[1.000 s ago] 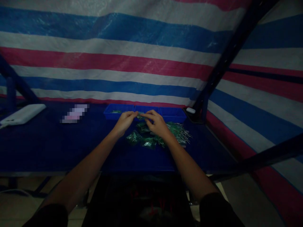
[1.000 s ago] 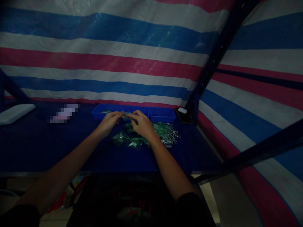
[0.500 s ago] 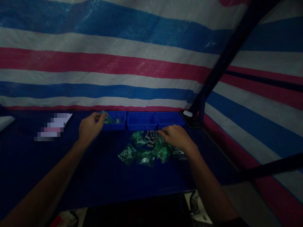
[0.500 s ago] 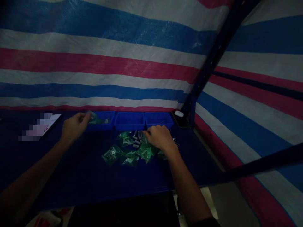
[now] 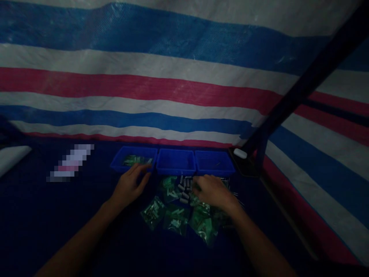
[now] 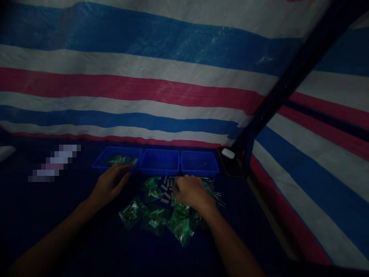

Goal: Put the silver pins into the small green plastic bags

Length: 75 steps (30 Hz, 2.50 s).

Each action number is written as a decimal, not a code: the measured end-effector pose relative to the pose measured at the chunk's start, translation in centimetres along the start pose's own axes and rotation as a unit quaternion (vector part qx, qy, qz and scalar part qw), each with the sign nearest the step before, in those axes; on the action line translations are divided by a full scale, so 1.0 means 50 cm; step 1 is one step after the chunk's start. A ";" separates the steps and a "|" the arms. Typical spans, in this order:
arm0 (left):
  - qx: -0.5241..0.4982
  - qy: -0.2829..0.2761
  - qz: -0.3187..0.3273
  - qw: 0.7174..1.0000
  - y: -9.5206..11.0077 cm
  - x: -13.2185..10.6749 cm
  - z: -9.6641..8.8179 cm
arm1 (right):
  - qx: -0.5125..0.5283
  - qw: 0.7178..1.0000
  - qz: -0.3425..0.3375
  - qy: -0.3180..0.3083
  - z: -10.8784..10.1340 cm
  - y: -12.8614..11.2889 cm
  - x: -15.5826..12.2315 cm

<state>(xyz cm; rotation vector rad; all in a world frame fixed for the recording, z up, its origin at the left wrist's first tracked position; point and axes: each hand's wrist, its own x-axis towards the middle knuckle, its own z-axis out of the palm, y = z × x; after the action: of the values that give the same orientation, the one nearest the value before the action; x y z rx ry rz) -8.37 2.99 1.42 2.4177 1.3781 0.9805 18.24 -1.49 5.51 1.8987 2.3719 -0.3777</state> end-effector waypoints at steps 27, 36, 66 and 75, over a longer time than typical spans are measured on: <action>-0.249 0.015 -0.056 0.967 0.168 0.001 0.050 | 0.475 0.831 -0.030 0.287 0.026 -0.080 -0.001; -0.335 -0.021 -0.103 0.936 0.175 -0.030 0.066 | 0.425 0.827 -0.115 0.350 0.068 -0.078 -0.012; -0.484 -0.057 -0.338 0.805 0.159 -0.007 0.063 | 0.229 0.896 -0.222 0.308 0.081 -0.064 -0.014; -0.555 -0.018 -0.391 0.734 0.117 0.046 -0.028 | 0.245 0.907 -0.089 0.332 0.057 0.035 -0.099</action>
<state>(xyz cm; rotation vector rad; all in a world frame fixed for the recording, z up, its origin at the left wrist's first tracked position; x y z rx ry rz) -4.40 1.47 6.23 0.8358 1.0745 1.0151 20.80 -6.54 3.57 2.3137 3.1470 -0.4237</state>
